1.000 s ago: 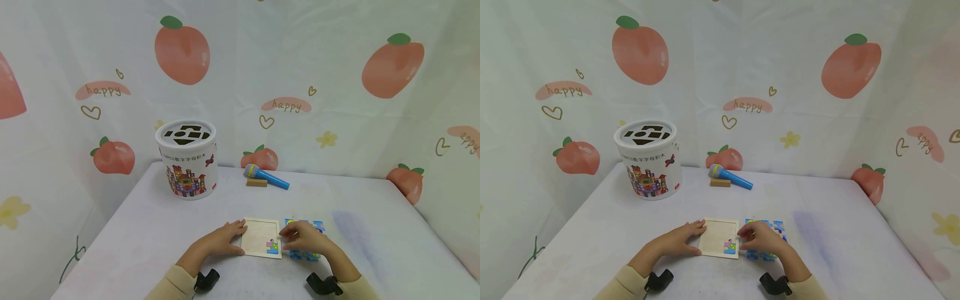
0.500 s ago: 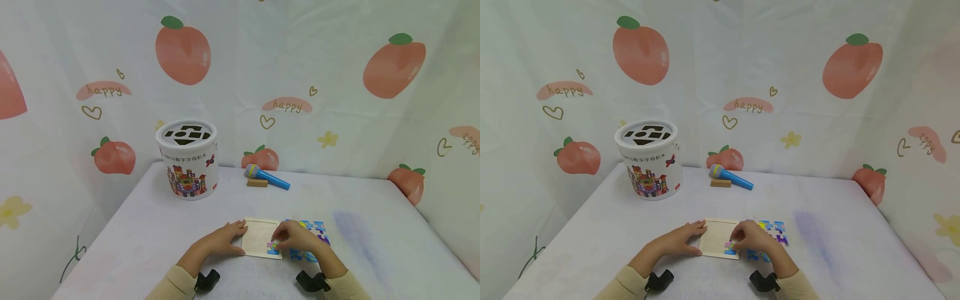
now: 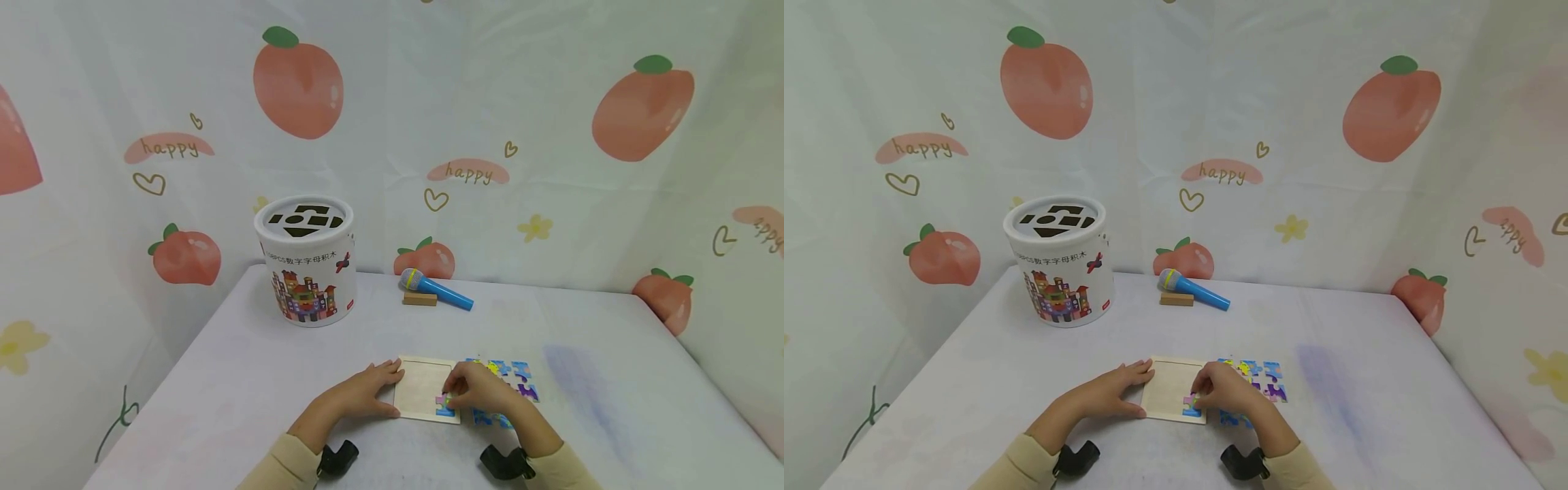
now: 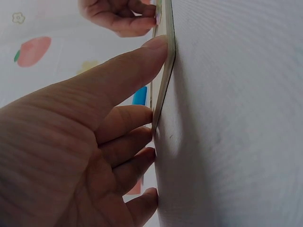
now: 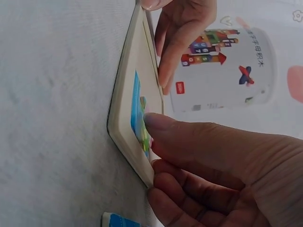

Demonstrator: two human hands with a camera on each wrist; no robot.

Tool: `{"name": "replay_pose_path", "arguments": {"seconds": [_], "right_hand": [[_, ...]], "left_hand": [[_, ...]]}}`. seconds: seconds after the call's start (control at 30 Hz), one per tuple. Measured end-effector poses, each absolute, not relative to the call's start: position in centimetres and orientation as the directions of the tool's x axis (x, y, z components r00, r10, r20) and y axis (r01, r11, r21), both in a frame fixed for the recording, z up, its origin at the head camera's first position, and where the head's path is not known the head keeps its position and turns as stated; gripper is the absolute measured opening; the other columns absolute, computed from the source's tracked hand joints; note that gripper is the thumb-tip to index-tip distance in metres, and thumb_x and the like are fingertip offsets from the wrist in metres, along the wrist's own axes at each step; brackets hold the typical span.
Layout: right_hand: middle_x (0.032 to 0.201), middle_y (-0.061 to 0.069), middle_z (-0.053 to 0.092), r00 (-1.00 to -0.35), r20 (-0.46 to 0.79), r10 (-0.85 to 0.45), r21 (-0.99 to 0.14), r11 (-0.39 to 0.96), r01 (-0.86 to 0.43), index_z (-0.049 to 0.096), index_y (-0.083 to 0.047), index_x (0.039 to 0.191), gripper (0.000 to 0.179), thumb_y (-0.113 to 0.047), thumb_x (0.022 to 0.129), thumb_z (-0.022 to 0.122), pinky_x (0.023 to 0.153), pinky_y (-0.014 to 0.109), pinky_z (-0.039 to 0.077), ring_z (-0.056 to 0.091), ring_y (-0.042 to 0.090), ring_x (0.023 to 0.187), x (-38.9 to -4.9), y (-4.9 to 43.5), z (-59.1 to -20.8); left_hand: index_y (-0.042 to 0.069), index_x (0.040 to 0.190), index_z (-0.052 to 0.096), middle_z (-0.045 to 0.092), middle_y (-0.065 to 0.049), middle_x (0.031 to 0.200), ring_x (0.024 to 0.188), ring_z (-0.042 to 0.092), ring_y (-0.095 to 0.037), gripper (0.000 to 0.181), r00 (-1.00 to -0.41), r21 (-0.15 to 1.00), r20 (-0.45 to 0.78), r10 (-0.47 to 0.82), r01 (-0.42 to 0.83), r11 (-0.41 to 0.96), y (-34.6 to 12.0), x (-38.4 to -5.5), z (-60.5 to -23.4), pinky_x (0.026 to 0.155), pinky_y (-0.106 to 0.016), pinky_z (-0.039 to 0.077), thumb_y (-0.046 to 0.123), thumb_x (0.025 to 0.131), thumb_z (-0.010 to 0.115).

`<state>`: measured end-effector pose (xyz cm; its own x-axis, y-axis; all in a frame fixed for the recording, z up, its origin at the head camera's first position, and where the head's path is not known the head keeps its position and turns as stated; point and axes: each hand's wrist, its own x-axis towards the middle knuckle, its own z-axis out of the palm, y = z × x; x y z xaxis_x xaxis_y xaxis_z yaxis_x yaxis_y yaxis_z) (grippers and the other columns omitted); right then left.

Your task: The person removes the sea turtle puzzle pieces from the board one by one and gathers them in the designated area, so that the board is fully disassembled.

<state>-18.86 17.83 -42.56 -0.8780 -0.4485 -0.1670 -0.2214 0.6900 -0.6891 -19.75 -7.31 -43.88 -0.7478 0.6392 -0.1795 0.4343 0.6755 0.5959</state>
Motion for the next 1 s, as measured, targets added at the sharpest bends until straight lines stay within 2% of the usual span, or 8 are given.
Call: {"name": "replay_pose_path", "arguments": {"seconds": [0.27, 0.6, 1.0], "right_hand": [[0.079, 0.000, 0.057, -0.871, -0.170, -0.460, -0.702, 0.677, -0.221, 0.064, -0.005, 0.086, 0.015, -0.006, 0.076, 0.074, 0.060, 0.019, 0.045, 0.049, 0.014, 0.072, -18.7, 17.7, -42.5], [0.080, 0.000, 0.058, -0.847, -0.142, -0.513, -0.773, 0.592, -0.229, 0.060, -0.004, 0.089, 0.011, -0.008, 0.083, 0.068, 0.062, 0.017, 0.046, 0.052, 0.010, 0.072, -19.0, 18.4, -43.0], [0.081, 0.004, 0.064, -0.831, -0.112, -0.545, -0.819, 0.524, -0.233, 0.065, -0.003, 0.095, 0.012, -0.009, 0.084, 0.067, 0.060, 0.019, 0.048, 0.056, 0.007, 0.069, -18.6, 18.8, -42.8]], "left_hand": [[0.006, 0.140, 0.041, 0.028, -0.008, 0.153, 0.143, 0.021, -0.025, 0.073, -0.752, 0.605, -0.182, 0.634, 0.422, 0.675, -7.3, -19.6, -43.8, 0.116, -0.048, 0.016, 0.032, 0.079, 0.072], [0.008, 0.140, 0.042, 0.028, -0.006, 0.153, 0.143, 0.022, -0.024, 0.072, -0.755, 0.604, -0.190, 0.628, 0.414, 0.681, -7.3, -19.5, -43.8, 0.116, -0.048, 0.016, 0.033, 0.079, 0.072], [0.008, 0.140, 0.042, 0.028, -0.007, 0.153, 0.143, 0.021, -0.024, 0.072, -0.751, 0.604, -0.185, 0.634, 0.422, 0.676, -7.3, -19.6, -43.9, 0.116, -0.047, 0.015, 0.033, 0.080, 0.072]]}}
